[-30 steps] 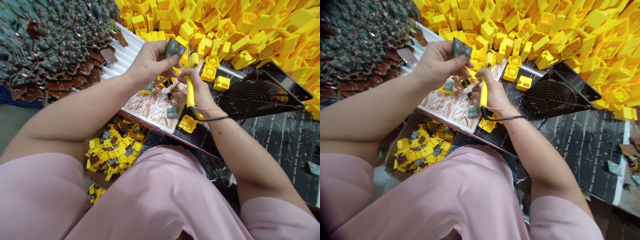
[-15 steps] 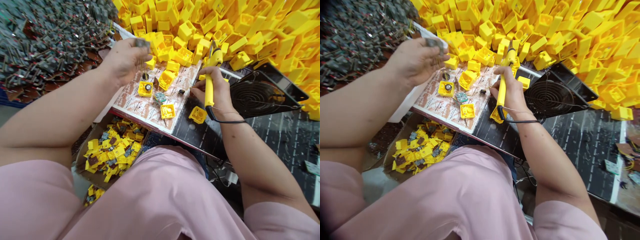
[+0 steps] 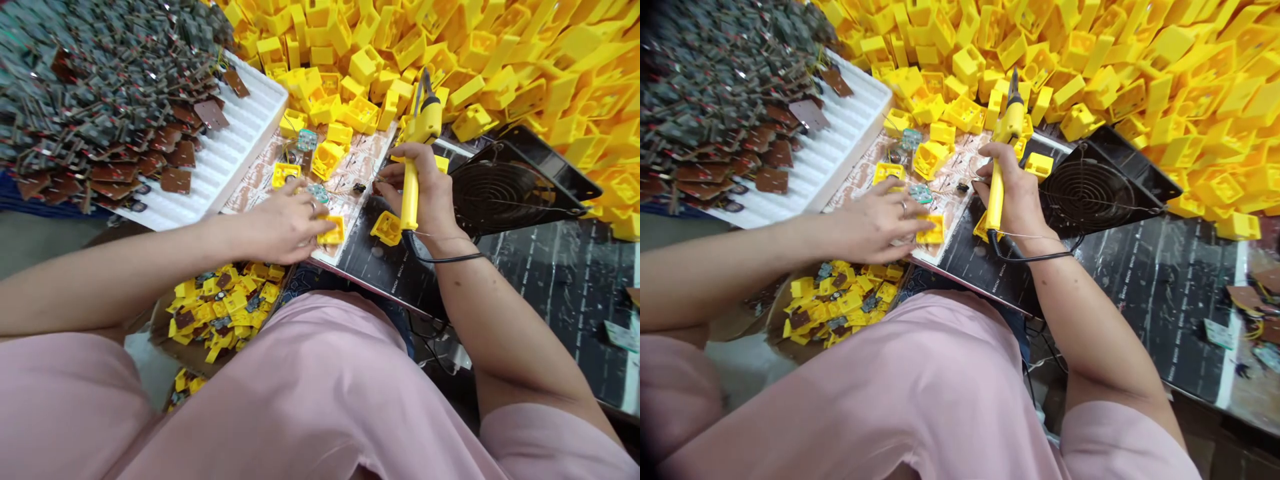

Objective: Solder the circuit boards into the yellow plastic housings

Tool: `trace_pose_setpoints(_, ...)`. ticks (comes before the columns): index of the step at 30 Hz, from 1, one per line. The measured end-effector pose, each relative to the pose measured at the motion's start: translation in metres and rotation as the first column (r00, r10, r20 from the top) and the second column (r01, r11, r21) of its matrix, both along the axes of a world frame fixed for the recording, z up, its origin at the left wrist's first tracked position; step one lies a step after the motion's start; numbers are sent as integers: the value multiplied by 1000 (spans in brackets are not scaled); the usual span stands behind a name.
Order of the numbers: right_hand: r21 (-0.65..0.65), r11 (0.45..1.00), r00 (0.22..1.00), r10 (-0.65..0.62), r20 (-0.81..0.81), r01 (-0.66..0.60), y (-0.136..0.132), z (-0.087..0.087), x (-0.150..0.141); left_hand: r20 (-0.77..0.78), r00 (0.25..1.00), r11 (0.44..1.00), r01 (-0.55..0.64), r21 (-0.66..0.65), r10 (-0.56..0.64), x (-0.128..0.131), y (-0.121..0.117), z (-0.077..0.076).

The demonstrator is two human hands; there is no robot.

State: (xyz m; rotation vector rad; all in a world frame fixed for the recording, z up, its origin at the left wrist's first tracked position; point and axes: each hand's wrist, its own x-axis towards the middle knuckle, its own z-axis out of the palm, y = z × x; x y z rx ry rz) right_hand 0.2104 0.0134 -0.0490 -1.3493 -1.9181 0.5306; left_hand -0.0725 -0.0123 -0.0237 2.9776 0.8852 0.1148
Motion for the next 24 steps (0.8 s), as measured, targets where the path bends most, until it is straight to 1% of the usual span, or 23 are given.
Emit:
trace_pose_setpoints(1,-6,1000,1000,2,-10,-2,0,0,-1,5,996,996,89,29,-89,2,-9,-2)
trace_pose_setpoints(2,-6,1000,1000,6,-25,-7,1,0,-3,48,986,986,157,63,-160,6,-17,-4)
trace_pose_setpoints(3,-2,1000,999,14,-43,-14,2,0,-5,98,975,978,193,79,-200,9,-24,-7)
trace_pose_setpoints(6,17,1000,996,27,-79,-26,4,-2,-8,265,932,969,235,78,-247,19,-37,-15)
trace_pose_setpoints(8,31,999,996,28,-81,-25,4,-4,-8,343,905,967,242,78,-254,20,-34,-15)
trace_pose_setpoints(9,36,999,997,25,-79,-22,4,-4,-7,368,904,976,207,68,-217,20,-27,-12)
trace_pose_setpoints(10,41,999,997,21,-77,-18,4,-5,-6,377,914,989,139,49,-147,19,-18,-9)
trace_pose_setpoints(11,44,999,997,17,-78,-14,4,-5,-6,365,930,999,43,24,-49,19,-7,-5)
trace_pose_setpoints(13,50,999,996,11,-93,-6,5,-4,-6,254,953,985,-170,-13,168,23,17,3)
trace_pose_setpoints(15,55,998,996,8,-93,-3,4,-2,-6,67,957,960,-281,-11,281,33,37,8)
trace_pose_setpoints(17,71,997,998,-5,-63,10,1,4,-6,-83,940,944,-331,4,330,44,51,7)
trace_pose_setpoints(19,106,994,999,-22,-39,26,-4,12,-3,-162,924,937,-349,16,347,49,57,3)
trace_pose_setpoints(22,165,986,997,-26,-75,39,-15,27,7,-194,928,947,-320,25,318,44,60,-5)
trace_pose_setpoints(24,197,979,994,-22,-108,43,-22,36,16,-176,942,958,-284,30,285,37,60,-8)
